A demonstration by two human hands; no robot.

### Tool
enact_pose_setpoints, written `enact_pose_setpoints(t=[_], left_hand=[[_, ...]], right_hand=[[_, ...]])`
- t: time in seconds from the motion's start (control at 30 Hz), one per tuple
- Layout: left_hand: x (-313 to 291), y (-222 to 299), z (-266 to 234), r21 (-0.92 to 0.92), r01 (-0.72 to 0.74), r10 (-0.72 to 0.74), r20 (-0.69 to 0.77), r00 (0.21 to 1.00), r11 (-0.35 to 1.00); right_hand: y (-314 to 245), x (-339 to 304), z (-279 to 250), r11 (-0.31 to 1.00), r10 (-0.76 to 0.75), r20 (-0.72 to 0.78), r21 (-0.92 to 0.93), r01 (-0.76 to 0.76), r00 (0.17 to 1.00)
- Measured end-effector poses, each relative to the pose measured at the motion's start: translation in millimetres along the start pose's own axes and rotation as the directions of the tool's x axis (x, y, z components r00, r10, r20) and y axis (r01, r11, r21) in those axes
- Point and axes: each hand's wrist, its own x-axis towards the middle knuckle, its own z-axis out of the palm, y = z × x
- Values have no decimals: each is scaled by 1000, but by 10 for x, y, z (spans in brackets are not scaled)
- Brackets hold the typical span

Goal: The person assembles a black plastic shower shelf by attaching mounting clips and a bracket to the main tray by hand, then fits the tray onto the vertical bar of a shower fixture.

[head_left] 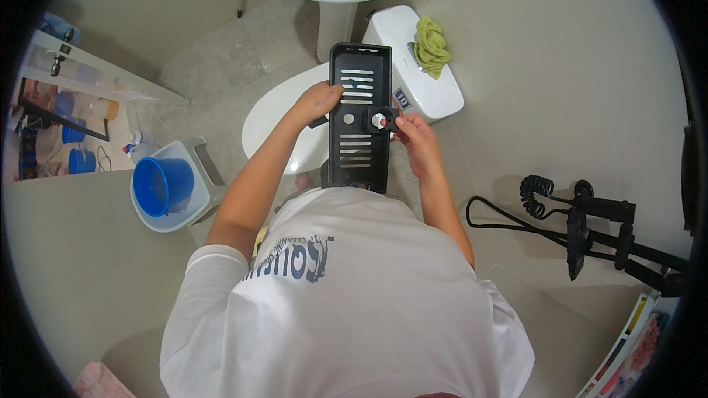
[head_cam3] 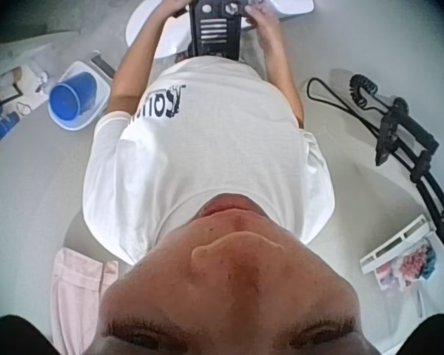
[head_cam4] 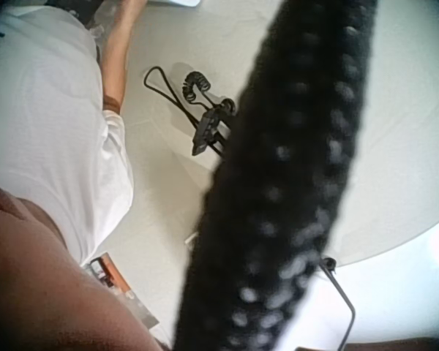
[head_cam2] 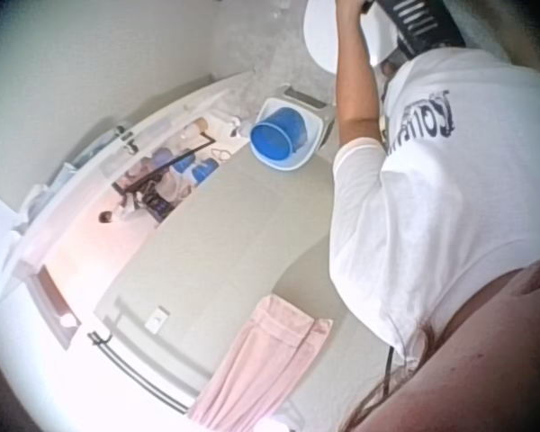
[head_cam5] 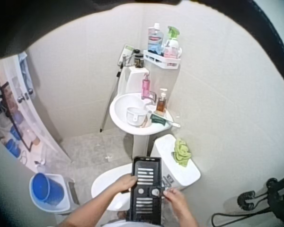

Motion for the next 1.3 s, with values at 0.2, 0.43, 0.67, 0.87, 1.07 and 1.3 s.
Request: enact_pose_setpoints(t=[0.2,0.43,0.67,0.87,1.07,1.3], left_hand=[[-9,40,-22,16,18,-18,15,1000,1000],[-51,97,-40,12,38,-38,-6,999,999],[-45,65,-57,15,53,-54,32,998,998],[-77,57,-18,-30,92,-90,44,995,995],[-105,165,-73,-76,192,-187,61,980,978],[-130,262,-50,-174,150,-142,56,988,973]], right_hand=[[-58,-71,145,991,25,-50,136,-17,998],[108,-66,156,988,-54,-113,137,69,992],[9,-94,180,995,-21,-68,92,27,997],[69,-43,85,985,127,13,115,-127,992],[17,-37,112,991,101,57,88,-106,993],[145,-87,174,954,114,124,263,-144,986]])
